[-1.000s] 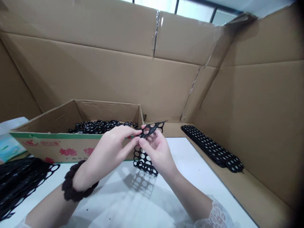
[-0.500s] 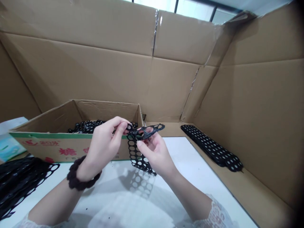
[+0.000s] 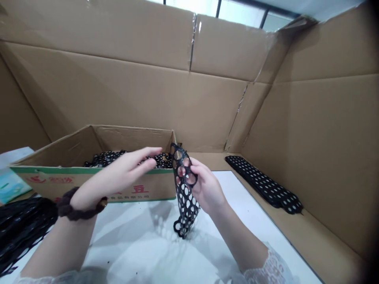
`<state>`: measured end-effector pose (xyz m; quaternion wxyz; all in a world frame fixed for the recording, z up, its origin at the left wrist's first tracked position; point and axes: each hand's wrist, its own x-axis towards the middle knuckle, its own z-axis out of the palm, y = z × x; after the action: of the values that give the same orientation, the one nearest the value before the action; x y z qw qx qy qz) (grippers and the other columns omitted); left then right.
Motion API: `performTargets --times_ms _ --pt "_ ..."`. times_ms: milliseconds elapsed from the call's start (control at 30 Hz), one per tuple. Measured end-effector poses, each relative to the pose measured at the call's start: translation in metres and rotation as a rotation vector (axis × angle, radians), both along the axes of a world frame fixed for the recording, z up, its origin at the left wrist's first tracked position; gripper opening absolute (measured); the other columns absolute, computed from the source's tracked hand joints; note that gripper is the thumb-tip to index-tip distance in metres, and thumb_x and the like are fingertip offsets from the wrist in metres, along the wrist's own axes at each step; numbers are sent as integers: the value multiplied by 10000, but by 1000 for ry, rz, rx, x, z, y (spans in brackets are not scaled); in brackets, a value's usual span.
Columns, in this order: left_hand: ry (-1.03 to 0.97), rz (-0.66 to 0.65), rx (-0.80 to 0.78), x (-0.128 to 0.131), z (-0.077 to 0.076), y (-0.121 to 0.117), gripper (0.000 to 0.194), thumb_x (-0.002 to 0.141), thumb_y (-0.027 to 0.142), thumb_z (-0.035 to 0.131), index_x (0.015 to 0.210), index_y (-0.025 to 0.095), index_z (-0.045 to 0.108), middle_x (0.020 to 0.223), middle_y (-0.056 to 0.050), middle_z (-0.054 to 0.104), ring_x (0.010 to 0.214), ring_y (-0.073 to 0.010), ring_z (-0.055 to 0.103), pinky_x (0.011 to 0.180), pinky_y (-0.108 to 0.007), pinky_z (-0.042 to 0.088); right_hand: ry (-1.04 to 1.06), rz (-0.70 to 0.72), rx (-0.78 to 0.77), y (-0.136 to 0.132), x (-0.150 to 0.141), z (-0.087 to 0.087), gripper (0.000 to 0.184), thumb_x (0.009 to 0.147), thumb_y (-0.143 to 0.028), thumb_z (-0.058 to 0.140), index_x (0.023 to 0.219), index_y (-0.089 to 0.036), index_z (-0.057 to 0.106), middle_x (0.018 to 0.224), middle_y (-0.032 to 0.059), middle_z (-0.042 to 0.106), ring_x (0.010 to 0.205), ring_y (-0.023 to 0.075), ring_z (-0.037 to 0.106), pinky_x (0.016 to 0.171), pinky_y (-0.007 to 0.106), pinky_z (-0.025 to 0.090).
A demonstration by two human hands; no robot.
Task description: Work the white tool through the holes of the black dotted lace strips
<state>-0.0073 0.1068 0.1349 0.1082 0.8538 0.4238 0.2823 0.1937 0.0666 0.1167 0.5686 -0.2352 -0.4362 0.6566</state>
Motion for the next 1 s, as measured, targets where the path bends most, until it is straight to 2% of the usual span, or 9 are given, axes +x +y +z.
performTargets --times_ms 100,200,300,400,500,667,767,867,1000 --pt "-133 -279 -169 24 -1 -18 616 810 401 524 1350 244 273 1369 -63 392 1210 -241 407 986 -344 371 24 -21 -26 -2 2 4 46 709 -218 491 720 -189 524 660 -13 550 630 110 526 630 237 446" --pt "-363 -360 -340 34 -1 -23 494 789 359 571 1225 195 409 1125 -87 568 970 -207 576 785 -298 504 -2 -71 33 -4 5 7 51 735 -232 495 725 -187 517 659 -10 558 641 117 545 629 243 462" --pt "-514 -197 -398 30 4 -24 280 793 334 569 1011 173 498 724 3 579 547 -111 584 487 -209 491 -79 -153 144 -3 7 6 115 791 -292 492 761 -185 520 723 9 582 686 128 564 656 261 477" --pt "-623 -56 -308 25 8 -27 213 791 318 571 933 187 482 600 56 499 366 -72 509 347 -166 410 -190 -121 210 1 6 2 252 816 -442 476 856 -196 516 849 40 606 770 142 579 702 285 485" --pt "-687 -24 -224 26 10 -32 203 793 300 570 938 204 465 632 53 509 381 -77 536 339 -154 406 -313 -1 246 3 2 -3 376 746 -504 557 959 -201 498 971 62 594 874 155 576 788 308 472" --pt "-939 -50 -201 27 11 -38 154 826 247 527 913 242 401 686 53 517 522 -100 593 509 -210 505 -511 188 268 3 -7 -17 470 642 -360 707 1033 -208 496 1020 44 576 919 152 567 831 321 467" --pt "-985 3 -159 17 14 -40 150 819 235 535 903 232 411 769 31 533 574 -100 604 547 -216 517 -596 245 280 6 -11 -27 423 639 -290 706 1008 -192 523 972 27 583 857 136 580 814 306 469" --pt "-910 124 -60 -2 16 -41 150 808 256 551 906 212 447 828 7 537 615 -109 605 539 -218 521 -649 296 232 11 -14 -33 255 686 -302 646 868 -156 542 807 6 564 704 116 577 663 266 491" --pt "-800 330 31 -36 15 -46 147 763 247 600 827 181 486 819 -2 543 719 -127 597 586 -209 512 -738 252 264 15 -13 -35 196 715 -329 600 779 -152 545 722 -16 498 535 62 443 473 199 426"
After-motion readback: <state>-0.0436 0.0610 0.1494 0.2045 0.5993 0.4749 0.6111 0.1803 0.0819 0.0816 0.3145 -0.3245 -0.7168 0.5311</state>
